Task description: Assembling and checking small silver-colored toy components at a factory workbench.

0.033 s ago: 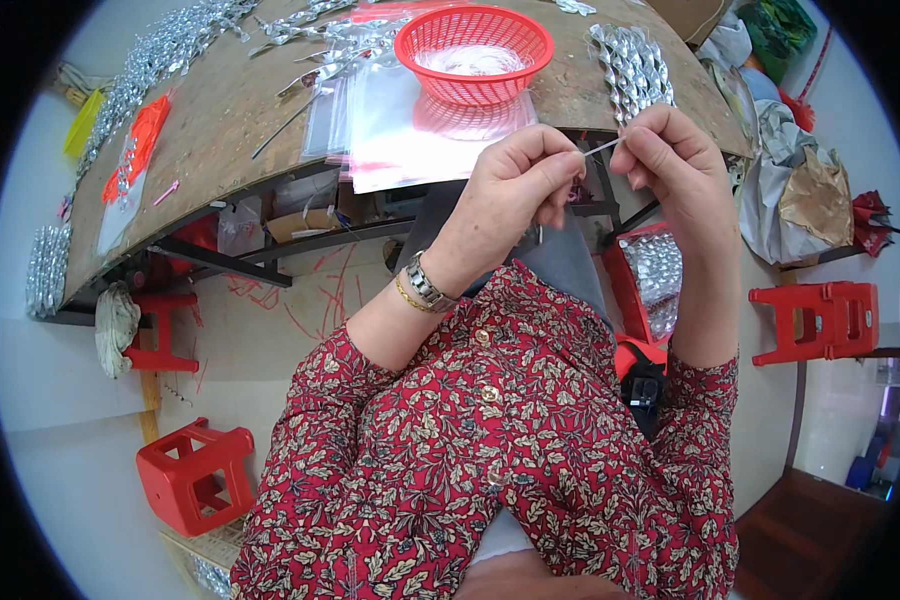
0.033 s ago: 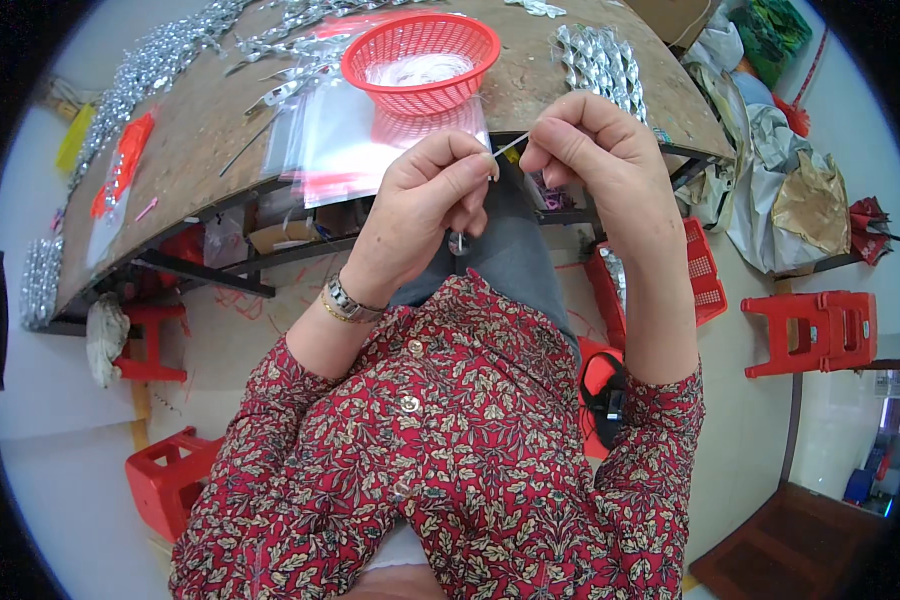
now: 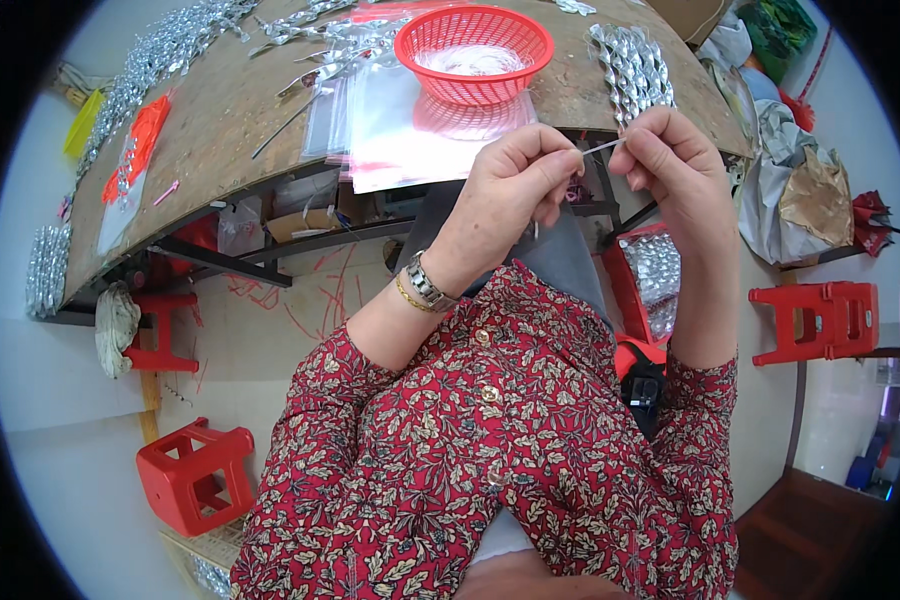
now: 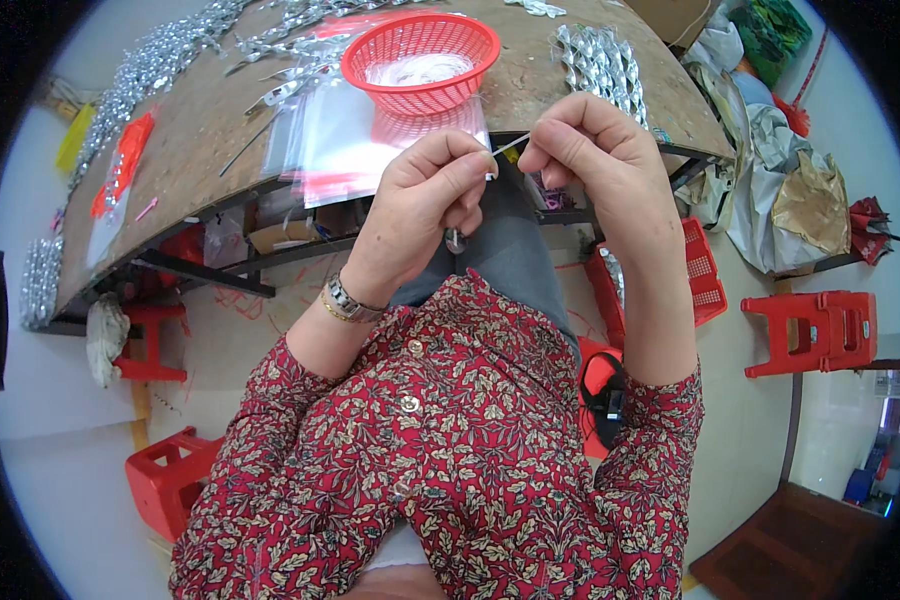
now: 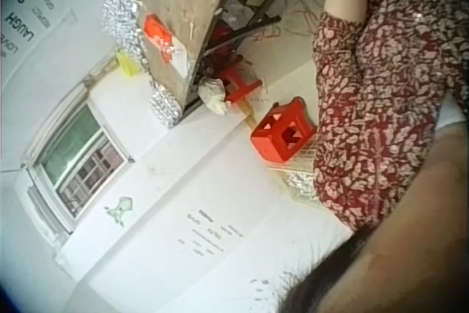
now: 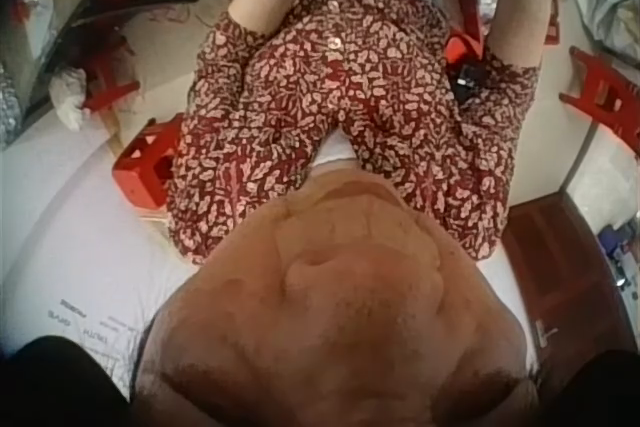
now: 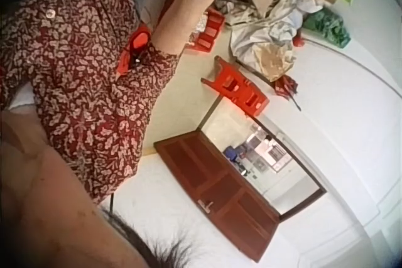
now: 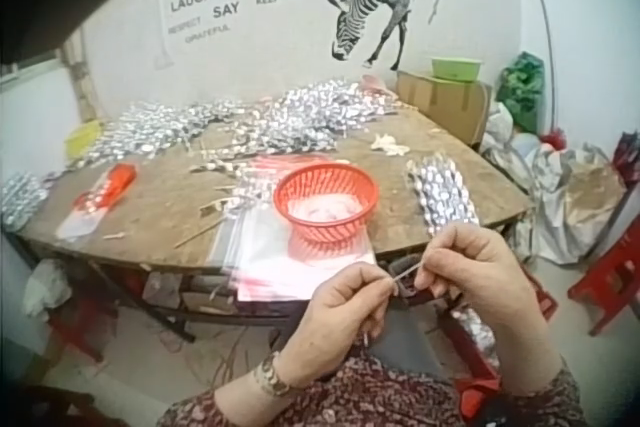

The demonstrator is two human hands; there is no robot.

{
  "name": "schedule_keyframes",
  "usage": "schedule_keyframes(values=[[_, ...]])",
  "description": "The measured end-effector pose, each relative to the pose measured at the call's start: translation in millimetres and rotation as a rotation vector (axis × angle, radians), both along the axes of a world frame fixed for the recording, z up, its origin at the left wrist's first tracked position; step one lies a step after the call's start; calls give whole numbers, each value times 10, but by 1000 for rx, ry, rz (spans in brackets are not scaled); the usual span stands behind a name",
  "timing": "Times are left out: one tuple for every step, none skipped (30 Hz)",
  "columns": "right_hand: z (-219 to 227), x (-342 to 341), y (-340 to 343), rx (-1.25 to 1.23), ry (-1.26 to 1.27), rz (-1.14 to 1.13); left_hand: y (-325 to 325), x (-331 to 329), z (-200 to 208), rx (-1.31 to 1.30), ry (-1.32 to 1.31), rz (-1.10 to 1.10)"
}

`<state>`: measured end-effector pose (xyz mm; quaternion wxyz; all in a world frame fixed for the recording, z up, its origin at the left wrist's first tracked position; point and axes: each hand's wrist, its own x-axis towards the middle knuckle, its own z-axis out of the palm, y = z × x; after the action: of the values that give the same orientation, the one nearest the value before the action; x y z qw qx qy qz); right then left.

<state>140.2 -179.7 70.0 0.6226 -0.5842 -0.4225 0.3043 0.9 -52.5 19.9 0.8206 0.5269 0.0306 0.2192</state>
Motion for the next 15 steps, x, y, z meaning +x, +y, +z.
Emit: schedule_keyframes(values=[[-22, -8, -12, 19, 73, 1, 7, 1, 1, -4, 25, 34], [-41, -13, -20, 19, 73, 0, 13, 2, 1, -4, 25, 33], [-58, -17, -29, 30, 127, 16, 18, 2, 0, -44, 18, 35], [-79, -24, -35, 42, 182, 33, 22, 0, -3, -85, 12, 39], [-102, -40, -35, 42, 183, 34, 25, 3, -10, -84, 13, 40], [-125, -64, -29, 112, 268, 47, 27, 8, -22, -61, 16, 57], [-148, -85, -22, 182, 352, 60, 28, 15, -28, -38, 20, 73], [-174, -106, -13, 183, 352, 59, 26, 13, -23, -38, 20, 73], [-200, -129, -2, 210, 391, 51, 22, 7, -13, -43, 29, 83], [-220, -155, 7, 236, 430, 42, 18, 3, -5, -49, 37, 93], [-233, -184, 15, 237, 430, 41, 13, 5, -1, -49, 38, 92], [-243, -215, 22, 272, 431, 25, 7, 10, 1, -68, 21, 112], [-252, -245, 32, 307, 431, 11, 3, 12, 2, -87, 4, 132], [-260, -273, 46, 307, 431, 11, 1, 11, -2, -87, 4, 132], [-266, -301, 59, 338, 426, -13, 0, 11, -10, -78, 2, 138]])
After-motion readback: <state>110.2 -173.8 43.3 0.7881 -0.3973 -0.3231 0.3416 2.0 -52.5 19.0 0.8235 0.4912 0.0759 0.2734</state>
